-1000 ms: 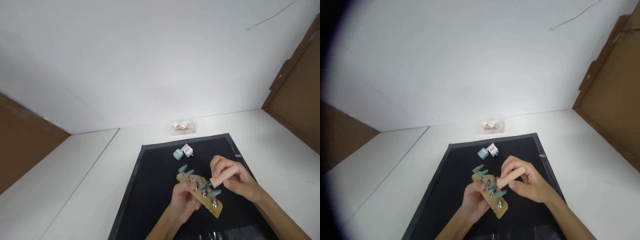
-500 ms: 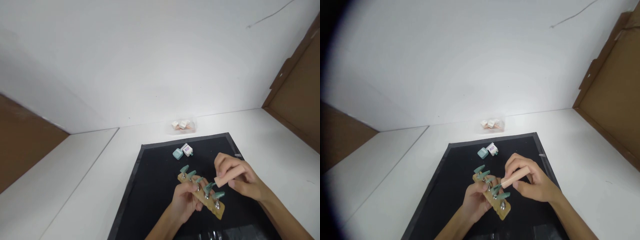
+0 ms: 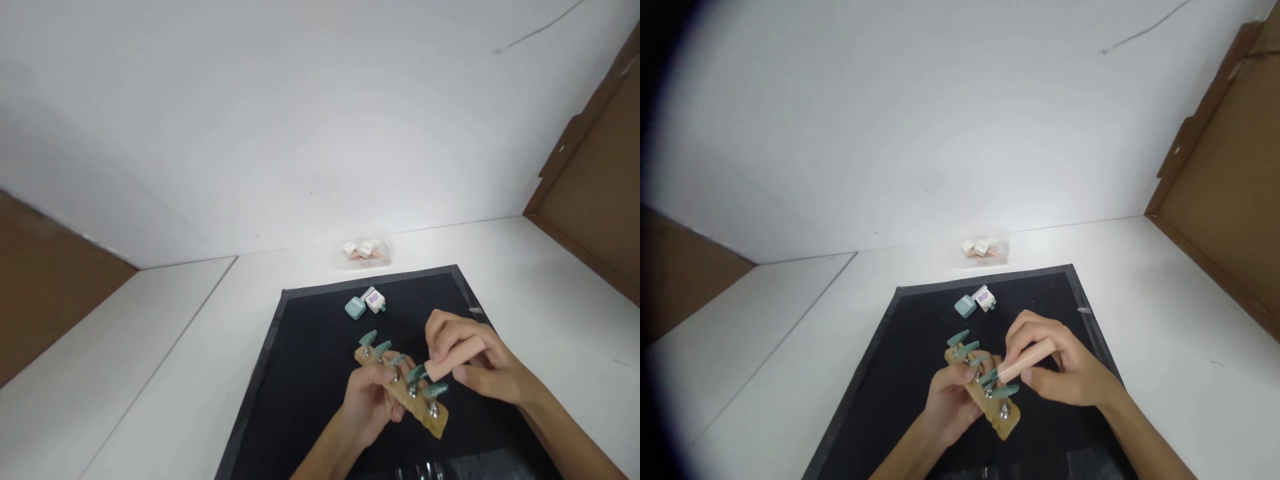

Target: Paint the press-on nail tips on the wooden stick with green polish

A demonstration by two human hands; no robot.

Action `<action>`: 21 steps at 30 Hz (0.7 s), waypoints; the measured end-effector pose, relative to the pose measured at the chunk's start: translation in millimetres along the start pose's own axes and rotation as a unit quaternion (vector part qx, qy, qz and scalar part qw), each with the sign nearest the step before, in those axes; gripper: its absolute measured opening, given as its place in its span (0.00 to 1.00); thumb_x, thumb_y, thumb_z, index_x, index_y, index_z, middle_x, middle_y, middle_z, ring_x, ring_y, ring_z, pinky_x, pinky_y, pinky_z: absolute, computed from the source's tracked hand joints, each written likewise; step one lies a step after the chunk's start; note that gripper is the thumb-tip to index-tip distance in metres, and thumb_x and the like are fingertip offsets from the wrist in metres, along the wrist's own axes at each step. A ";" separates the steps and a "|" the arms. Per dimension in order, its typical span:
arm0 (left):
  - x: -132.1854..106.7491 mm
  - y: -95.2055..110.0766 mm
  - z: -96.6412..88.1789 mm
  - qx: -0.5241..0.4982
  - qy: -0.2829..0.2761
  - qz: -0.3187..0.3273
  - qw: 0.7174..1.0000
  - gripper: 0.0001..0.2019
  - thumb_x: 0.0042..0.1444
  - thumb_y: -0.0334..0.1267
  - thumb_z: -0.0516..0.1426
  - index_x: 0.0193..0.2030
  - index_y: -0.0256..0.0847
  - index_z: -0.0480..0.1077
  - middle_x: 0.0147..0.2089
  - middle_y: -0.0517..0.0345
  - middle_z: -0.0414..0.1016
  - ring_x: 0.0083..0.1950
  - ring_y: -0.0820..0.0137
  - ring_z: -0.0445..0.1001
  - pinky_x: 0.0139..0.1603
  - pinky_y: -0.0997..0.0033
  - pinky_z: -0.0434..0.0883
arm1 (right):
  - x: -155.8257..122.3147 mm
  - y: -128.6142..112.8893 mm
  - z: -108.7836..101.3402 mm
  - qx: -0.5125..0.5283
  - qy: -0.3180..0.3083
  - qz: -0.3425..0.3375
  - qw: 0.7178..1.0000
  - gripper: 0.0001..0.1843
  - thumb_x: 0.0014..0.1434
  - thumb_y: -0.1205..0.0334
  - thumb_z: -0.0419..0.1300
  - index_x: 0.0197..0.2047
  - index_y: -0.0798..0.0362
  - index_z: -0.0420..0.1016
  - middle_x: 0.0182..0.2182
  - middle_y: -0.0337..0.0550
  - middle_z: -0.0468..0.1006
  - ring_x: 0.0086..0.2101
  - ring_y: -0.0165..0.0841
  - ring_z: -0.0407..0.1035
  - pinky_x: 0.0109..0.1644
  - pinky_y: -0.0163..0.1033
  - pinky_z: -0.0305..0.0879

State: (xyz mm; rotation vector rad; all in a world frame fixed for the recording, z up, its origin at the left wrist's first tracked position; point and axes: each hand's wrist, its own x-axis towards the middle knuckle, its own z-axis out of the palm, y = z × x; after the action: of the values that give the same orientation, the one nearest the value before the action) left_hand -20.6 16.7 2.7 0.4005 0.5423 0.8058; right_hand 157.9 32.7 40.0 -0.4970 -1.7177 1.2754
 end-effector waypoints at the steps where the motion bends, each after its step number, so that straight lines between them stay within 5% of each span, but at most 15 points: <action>1: 0.0 -0.2 -0.3 0.001 -0.001 0.001 1.000 0.06 0.34 0.35 0.58 0.17 0.33 0.75 0.18 0.55 0.73 0.14 0.77 0.64 0.13 0.79 0.49 | -0.8 1.2 -0.7 0.005 0.007 -0.003 1.000 0.08 0.61 0.55 0.57 0.38 0.48 0.74 0.30 0.41 0.68 0.31 0.32 0.62 0.33 0.38 0.58; 8: 0.9 -1.4 -4.7 -0.017 -0.024 0.006 1.000 0.07 0.36 0.36 0.59 0.18 0.32 0.73 0.18 0.55 0.72 0.15 0.76 0.66 0.13 0.80 0.52 | -9.7 14.1 -6.7 0.081 0.075 0.020 0.994 0.07 0.61 0.55 0.59 0.42 0.44 0.73 0.26 0.37 0.66 0.26 0.30 0.58 0.28 0.35 0.54; 13: 0.9 -2.6 -8.6 -0.072 -0.042 0.005 0.997 0.06 0.36 0.34 0.60 0.18 0.31 0.73 0.20 0.55 0.73 0.16 0.79 0.66 0.14 0.83 0.57 | -7.4 13.6 -1.6 0.096 0.087 0.019 0.991 0.11 0.60 0.50 0.58 0.36 0.47 0.75 0.23 0.36 0.63 0.27 0.31 0.58 0.30 0.36 0.55; 21: 0.8 -6.2 -15.4 -0.059 -0.088 -0.001 0.994 0.07 0.39 0.33 0.58 0.22 0.32 0.77 0.24 0.48 0.79 0.16 0.76 0.70 0.11 0.85 0.56 | -3.6 5.8 12.3 0.096 0.047 0.043 0.993 0.14 0.61 0.49 0.57 0.33 0.49 0.76 0.21 0.35 0.60 0.26 0.29 0.58 0.30 0.35 0.56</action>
State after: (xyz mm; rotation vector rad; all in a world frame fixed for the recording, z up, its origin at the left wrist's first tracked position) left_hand -25.7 15.4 -13.0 0.3572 0.3293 0.7877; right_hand 148.2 25.6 32.6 -0.5142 -1.4918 1.4388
